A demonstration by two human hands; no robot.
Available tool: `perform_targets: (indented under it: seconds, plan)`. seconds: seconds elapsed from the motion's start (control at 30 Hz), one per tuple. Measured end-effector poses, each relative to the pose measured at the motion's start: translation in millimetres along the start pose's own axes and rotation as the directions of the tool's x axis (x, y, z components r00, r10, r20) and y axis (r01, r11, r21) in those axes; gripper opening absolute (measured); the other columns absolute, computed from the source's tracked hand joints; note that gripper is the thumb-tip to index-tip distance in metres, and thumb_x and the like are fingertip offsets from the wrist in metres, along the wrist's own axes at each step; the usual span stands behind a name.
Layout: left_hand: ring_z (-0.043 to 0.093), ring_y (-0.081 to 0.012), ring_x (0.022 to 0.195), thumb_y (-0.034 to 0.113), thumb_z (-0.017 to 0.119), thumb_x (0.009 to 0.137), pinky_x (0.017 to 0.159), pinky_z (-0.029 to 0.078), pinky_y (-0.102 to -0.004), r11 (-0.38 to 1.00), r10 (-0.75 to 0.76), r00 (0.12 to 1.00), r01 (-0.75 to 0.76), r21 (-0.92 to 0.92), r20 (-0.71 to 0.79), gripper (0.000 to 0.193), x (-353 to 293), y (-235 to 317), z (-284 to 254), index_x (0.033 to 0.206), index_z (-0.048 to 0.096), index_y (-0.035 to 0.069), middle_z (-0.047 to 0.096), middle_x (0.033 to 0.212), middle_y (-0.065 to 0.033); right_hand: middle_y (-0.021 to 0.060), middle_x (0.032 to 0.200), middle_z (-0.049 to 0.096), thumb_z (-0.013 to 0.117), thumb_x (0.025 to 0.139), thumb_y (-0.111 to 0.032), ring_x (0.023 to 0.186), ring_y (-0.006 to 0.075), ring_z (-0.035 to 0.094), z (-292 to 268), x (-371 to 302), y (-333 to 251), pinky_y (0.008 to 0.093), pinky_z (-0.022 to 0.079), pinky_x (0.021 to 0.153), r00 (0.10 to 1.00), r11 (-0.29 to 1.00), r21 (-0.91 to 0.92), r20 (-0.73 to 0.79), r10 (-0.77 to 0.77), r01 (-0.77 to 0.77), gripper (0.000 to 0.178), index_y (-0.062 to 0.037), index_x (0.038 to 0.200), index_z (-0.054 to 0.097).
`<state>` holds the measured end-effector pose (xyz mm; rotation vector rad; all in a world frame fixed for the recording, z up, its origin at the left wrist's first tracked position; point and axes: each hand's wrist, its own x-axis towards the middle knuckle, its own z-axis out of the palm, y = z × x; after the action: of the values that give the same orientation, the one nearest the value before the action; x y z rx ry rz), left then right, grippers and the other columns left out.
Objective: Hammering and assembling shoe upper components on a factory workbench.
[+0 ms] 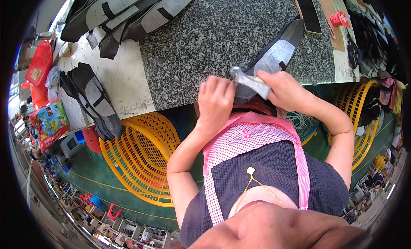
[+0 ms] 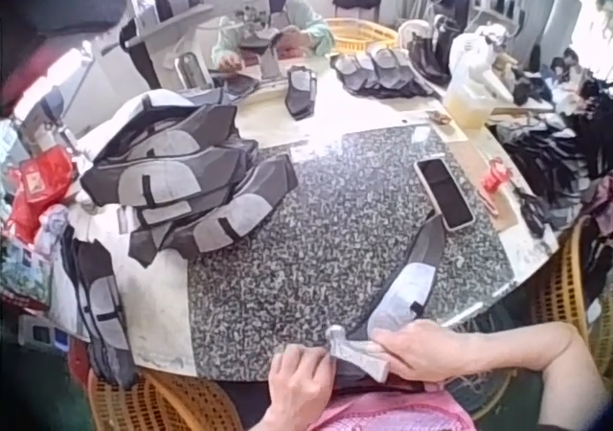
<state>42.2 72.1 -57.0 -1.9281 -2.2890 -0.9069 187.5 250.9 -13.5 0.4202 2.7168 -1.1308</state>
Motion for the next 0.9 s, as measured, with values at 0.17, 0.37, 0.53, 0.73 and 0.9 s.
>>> perform_targets:
  seconds: [0.17,0.37,0.53,0.73,0.9]
  plan:
    - [0.063,-0.0261,0.109,0.025,0.067,0.09,0.092,0.053,-0.0356,0.984,0.174,0.985,-0.173,0.038,-0.024,0.04,-14.4,22.1,36.9,0.118,0.066,-0.003,0.065,0.119,-0.0135,0.0242,0.073,0.062,0.058,0.095,-0.018,0.075,0.0471,0.063,-9.4,12.6,7.0,0.0545,0.048,0.061,0.997,0.995,0.089,-0.07,-0.031,0.037,0.018,-0.0004,0.095,0.052]
    - [0.064,-0.0207,0.101,0.018,0.064,0.085,0.091,0.054,-0.032,0.939,0.206,0.971,-0.232,0.254,0.125,0.032,-21.7,21.6,31.7,0.111,0.067,0.001,0.064,0.105,-0.008,0.0258,0.072,0.06,0.056,0.095,-0.016,0.075,0.0457,0.064,4.6,2.0,-1.1,0.0508,0.047,0.061,0.994,0.989,0.117,-0.076,-0.08,0.088,0.018,0.0015,0.098,0.053]
    - [0.055,-0.019,0.088,0.017,0.064,0.081,0.071,0.046,-0.0348,0.985,0.117,0.989,-0.127,0.118,0.086,0.041,2.9,20.4,18.8,0.122,0.067,0.01,0.052,0.094,-0.0042,-0.0018,0.059,0.046,0.044,0.107,-0.043,0.051,0.0086,0.043,-5.3,-2.8,16.2,0.0278,0.035,0.047,0.966,0.784,0.619,-0.163,0.201,-0.058,0.044,-0.0018,0.1,0.057]
    - [0.053,-0.0218,0.082,-0.001,0.063,0.092,0.078,0.045,-0.0339,0.865,-0.5,0.689,0.375,-0.332,-0.525,0.034,-1.3,-37.0,-127.2,0.124,0.069,0.008,0.06,0.091,-0.0077,-0.0085,0.061,0.033,0.042,0.106,-0.055,0.045,-0.0002,0.025,-53.1,-27.4,61.6,0.0184,0.017,0.038,0.742,0.516,0.821,-0.5,0.446,0.243,0.048,-0.0094,0.102,0.055]
    - [0.05,-0.024,0.083,0.008,0.066,0.094,0.076,0.044,-0.0361,0.535,-0.15,0.629,0.701,0.472,-0.763,0.039,-107.0,-139.0,-178.8,0.132,0.068,0.016,0.046,0.086,-0.0058,-0.0097,0.06,0.031,0.042,0.106,-0.054,0.045,-0.0008,0.025,-57.9,-8.8,55.2,0.0186,0.016,0.038,0.795,0.627,0.774,-0.43,0.427,0.081,0.044,-0.0124,0.096,0.051]
